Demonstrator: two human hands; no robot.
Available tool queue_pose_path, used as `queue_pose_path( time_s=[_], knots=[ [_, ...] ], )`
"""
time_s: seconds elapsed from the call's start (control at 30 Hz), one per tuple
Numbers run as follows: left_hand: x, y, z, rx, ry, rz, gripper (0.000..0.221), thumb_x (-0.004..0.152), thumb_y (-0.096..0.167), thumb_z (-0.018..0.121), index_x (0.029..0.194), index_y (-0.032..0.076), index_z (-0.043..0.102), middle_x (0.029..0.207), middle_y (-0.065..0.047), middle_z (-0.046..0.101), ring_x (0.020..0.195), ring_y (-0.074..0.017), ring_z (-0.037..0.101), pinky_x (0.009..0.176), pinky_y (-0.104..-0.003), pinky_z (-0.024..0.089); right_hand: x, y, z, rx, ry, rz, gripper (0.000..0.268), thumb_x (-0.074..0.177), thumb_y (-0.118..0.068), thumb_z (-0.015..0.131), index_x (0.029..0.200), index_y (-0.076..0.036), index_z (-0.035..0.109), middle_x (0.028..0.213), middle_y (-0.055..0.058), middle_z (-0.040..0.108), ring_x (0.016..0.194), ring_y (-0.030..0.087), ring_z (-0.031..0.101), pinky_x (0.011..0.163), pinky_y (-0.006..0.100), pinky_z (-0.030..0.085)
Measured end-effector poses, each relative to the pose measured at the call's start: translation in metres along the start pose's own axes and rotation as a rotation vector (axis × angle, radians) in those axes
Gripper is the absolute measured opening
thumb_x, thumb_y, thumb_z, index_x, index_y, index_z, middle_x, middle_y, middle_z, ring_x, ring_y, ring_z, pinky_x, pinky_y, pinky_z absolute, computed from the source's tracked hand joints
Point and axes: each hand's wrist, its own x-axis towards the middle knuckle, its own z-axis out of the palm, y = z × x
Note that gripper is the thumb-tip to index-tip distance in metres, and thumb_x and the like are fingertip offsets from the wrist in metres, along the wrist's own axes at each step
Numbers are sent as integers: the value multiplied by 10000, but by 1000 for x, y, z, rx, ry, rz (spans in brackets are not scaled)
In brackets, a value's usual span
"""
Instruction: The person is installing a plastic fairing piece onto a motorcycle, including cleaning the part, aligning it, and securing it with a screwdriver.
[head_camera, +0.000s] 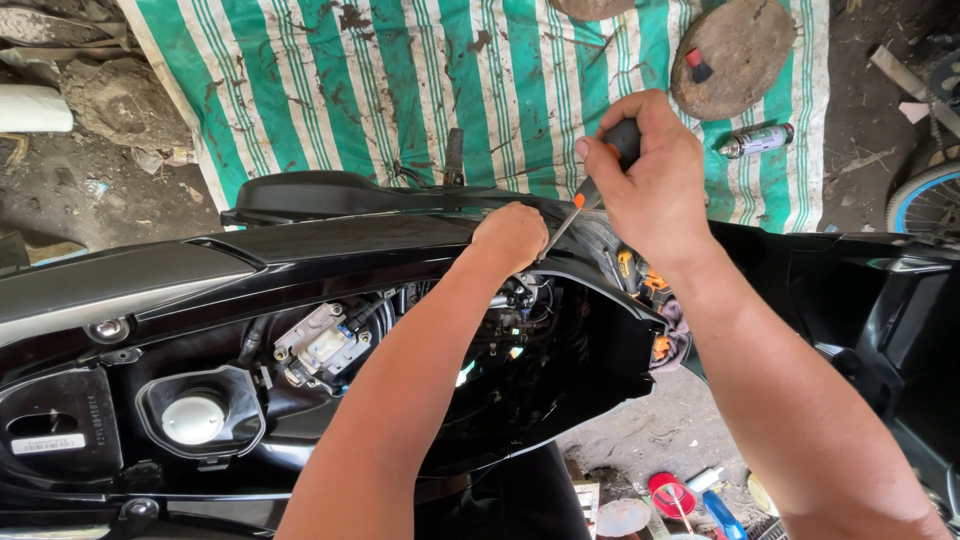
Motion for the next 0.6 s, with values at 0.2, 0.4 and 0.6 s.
queue_pose_path(
  time_s=[0.2, 0.4, 0.6],
  knots=[
    [-6, 2, -4, -98, 16, -38, 280, 979, -31, 730, 1009, 231, 824, 1223, -6, 668, 1252, -252, 565, 933, -391, 632, 4, 0, 7, -43, 62, 91, 296, 1130, -203, 833, 1198, -136, 553, 979, 44, 624, 798, 255, 620, 695, 470, 554],
    [-53, 5, -44, -580, 88, -65, 397, 900, -116, 560, 1057, 188, 762, 1020, 1, 748, 981, -217, 684, 777, -381, 574, 6, 1, -10, -29, 3, 51, 301, 1137, -219, 470, 1328, -8, 569, 779, 59, 569, 652, 202, 526, 589, 405, 404],
    [-83, 2, -58, -1021, 275, 35, 235, 898, 210, 790, 1128, 173, 823, 1109, -52, 822, 967, -240, 785, 912, -441, 614, 18, 11, -23, -198, -56, 120, 281, 1193, -284, 591, 1295, -27, 641, 932, 151, 747, 744, 312, 678, 632, 489, 485]
  ],
)
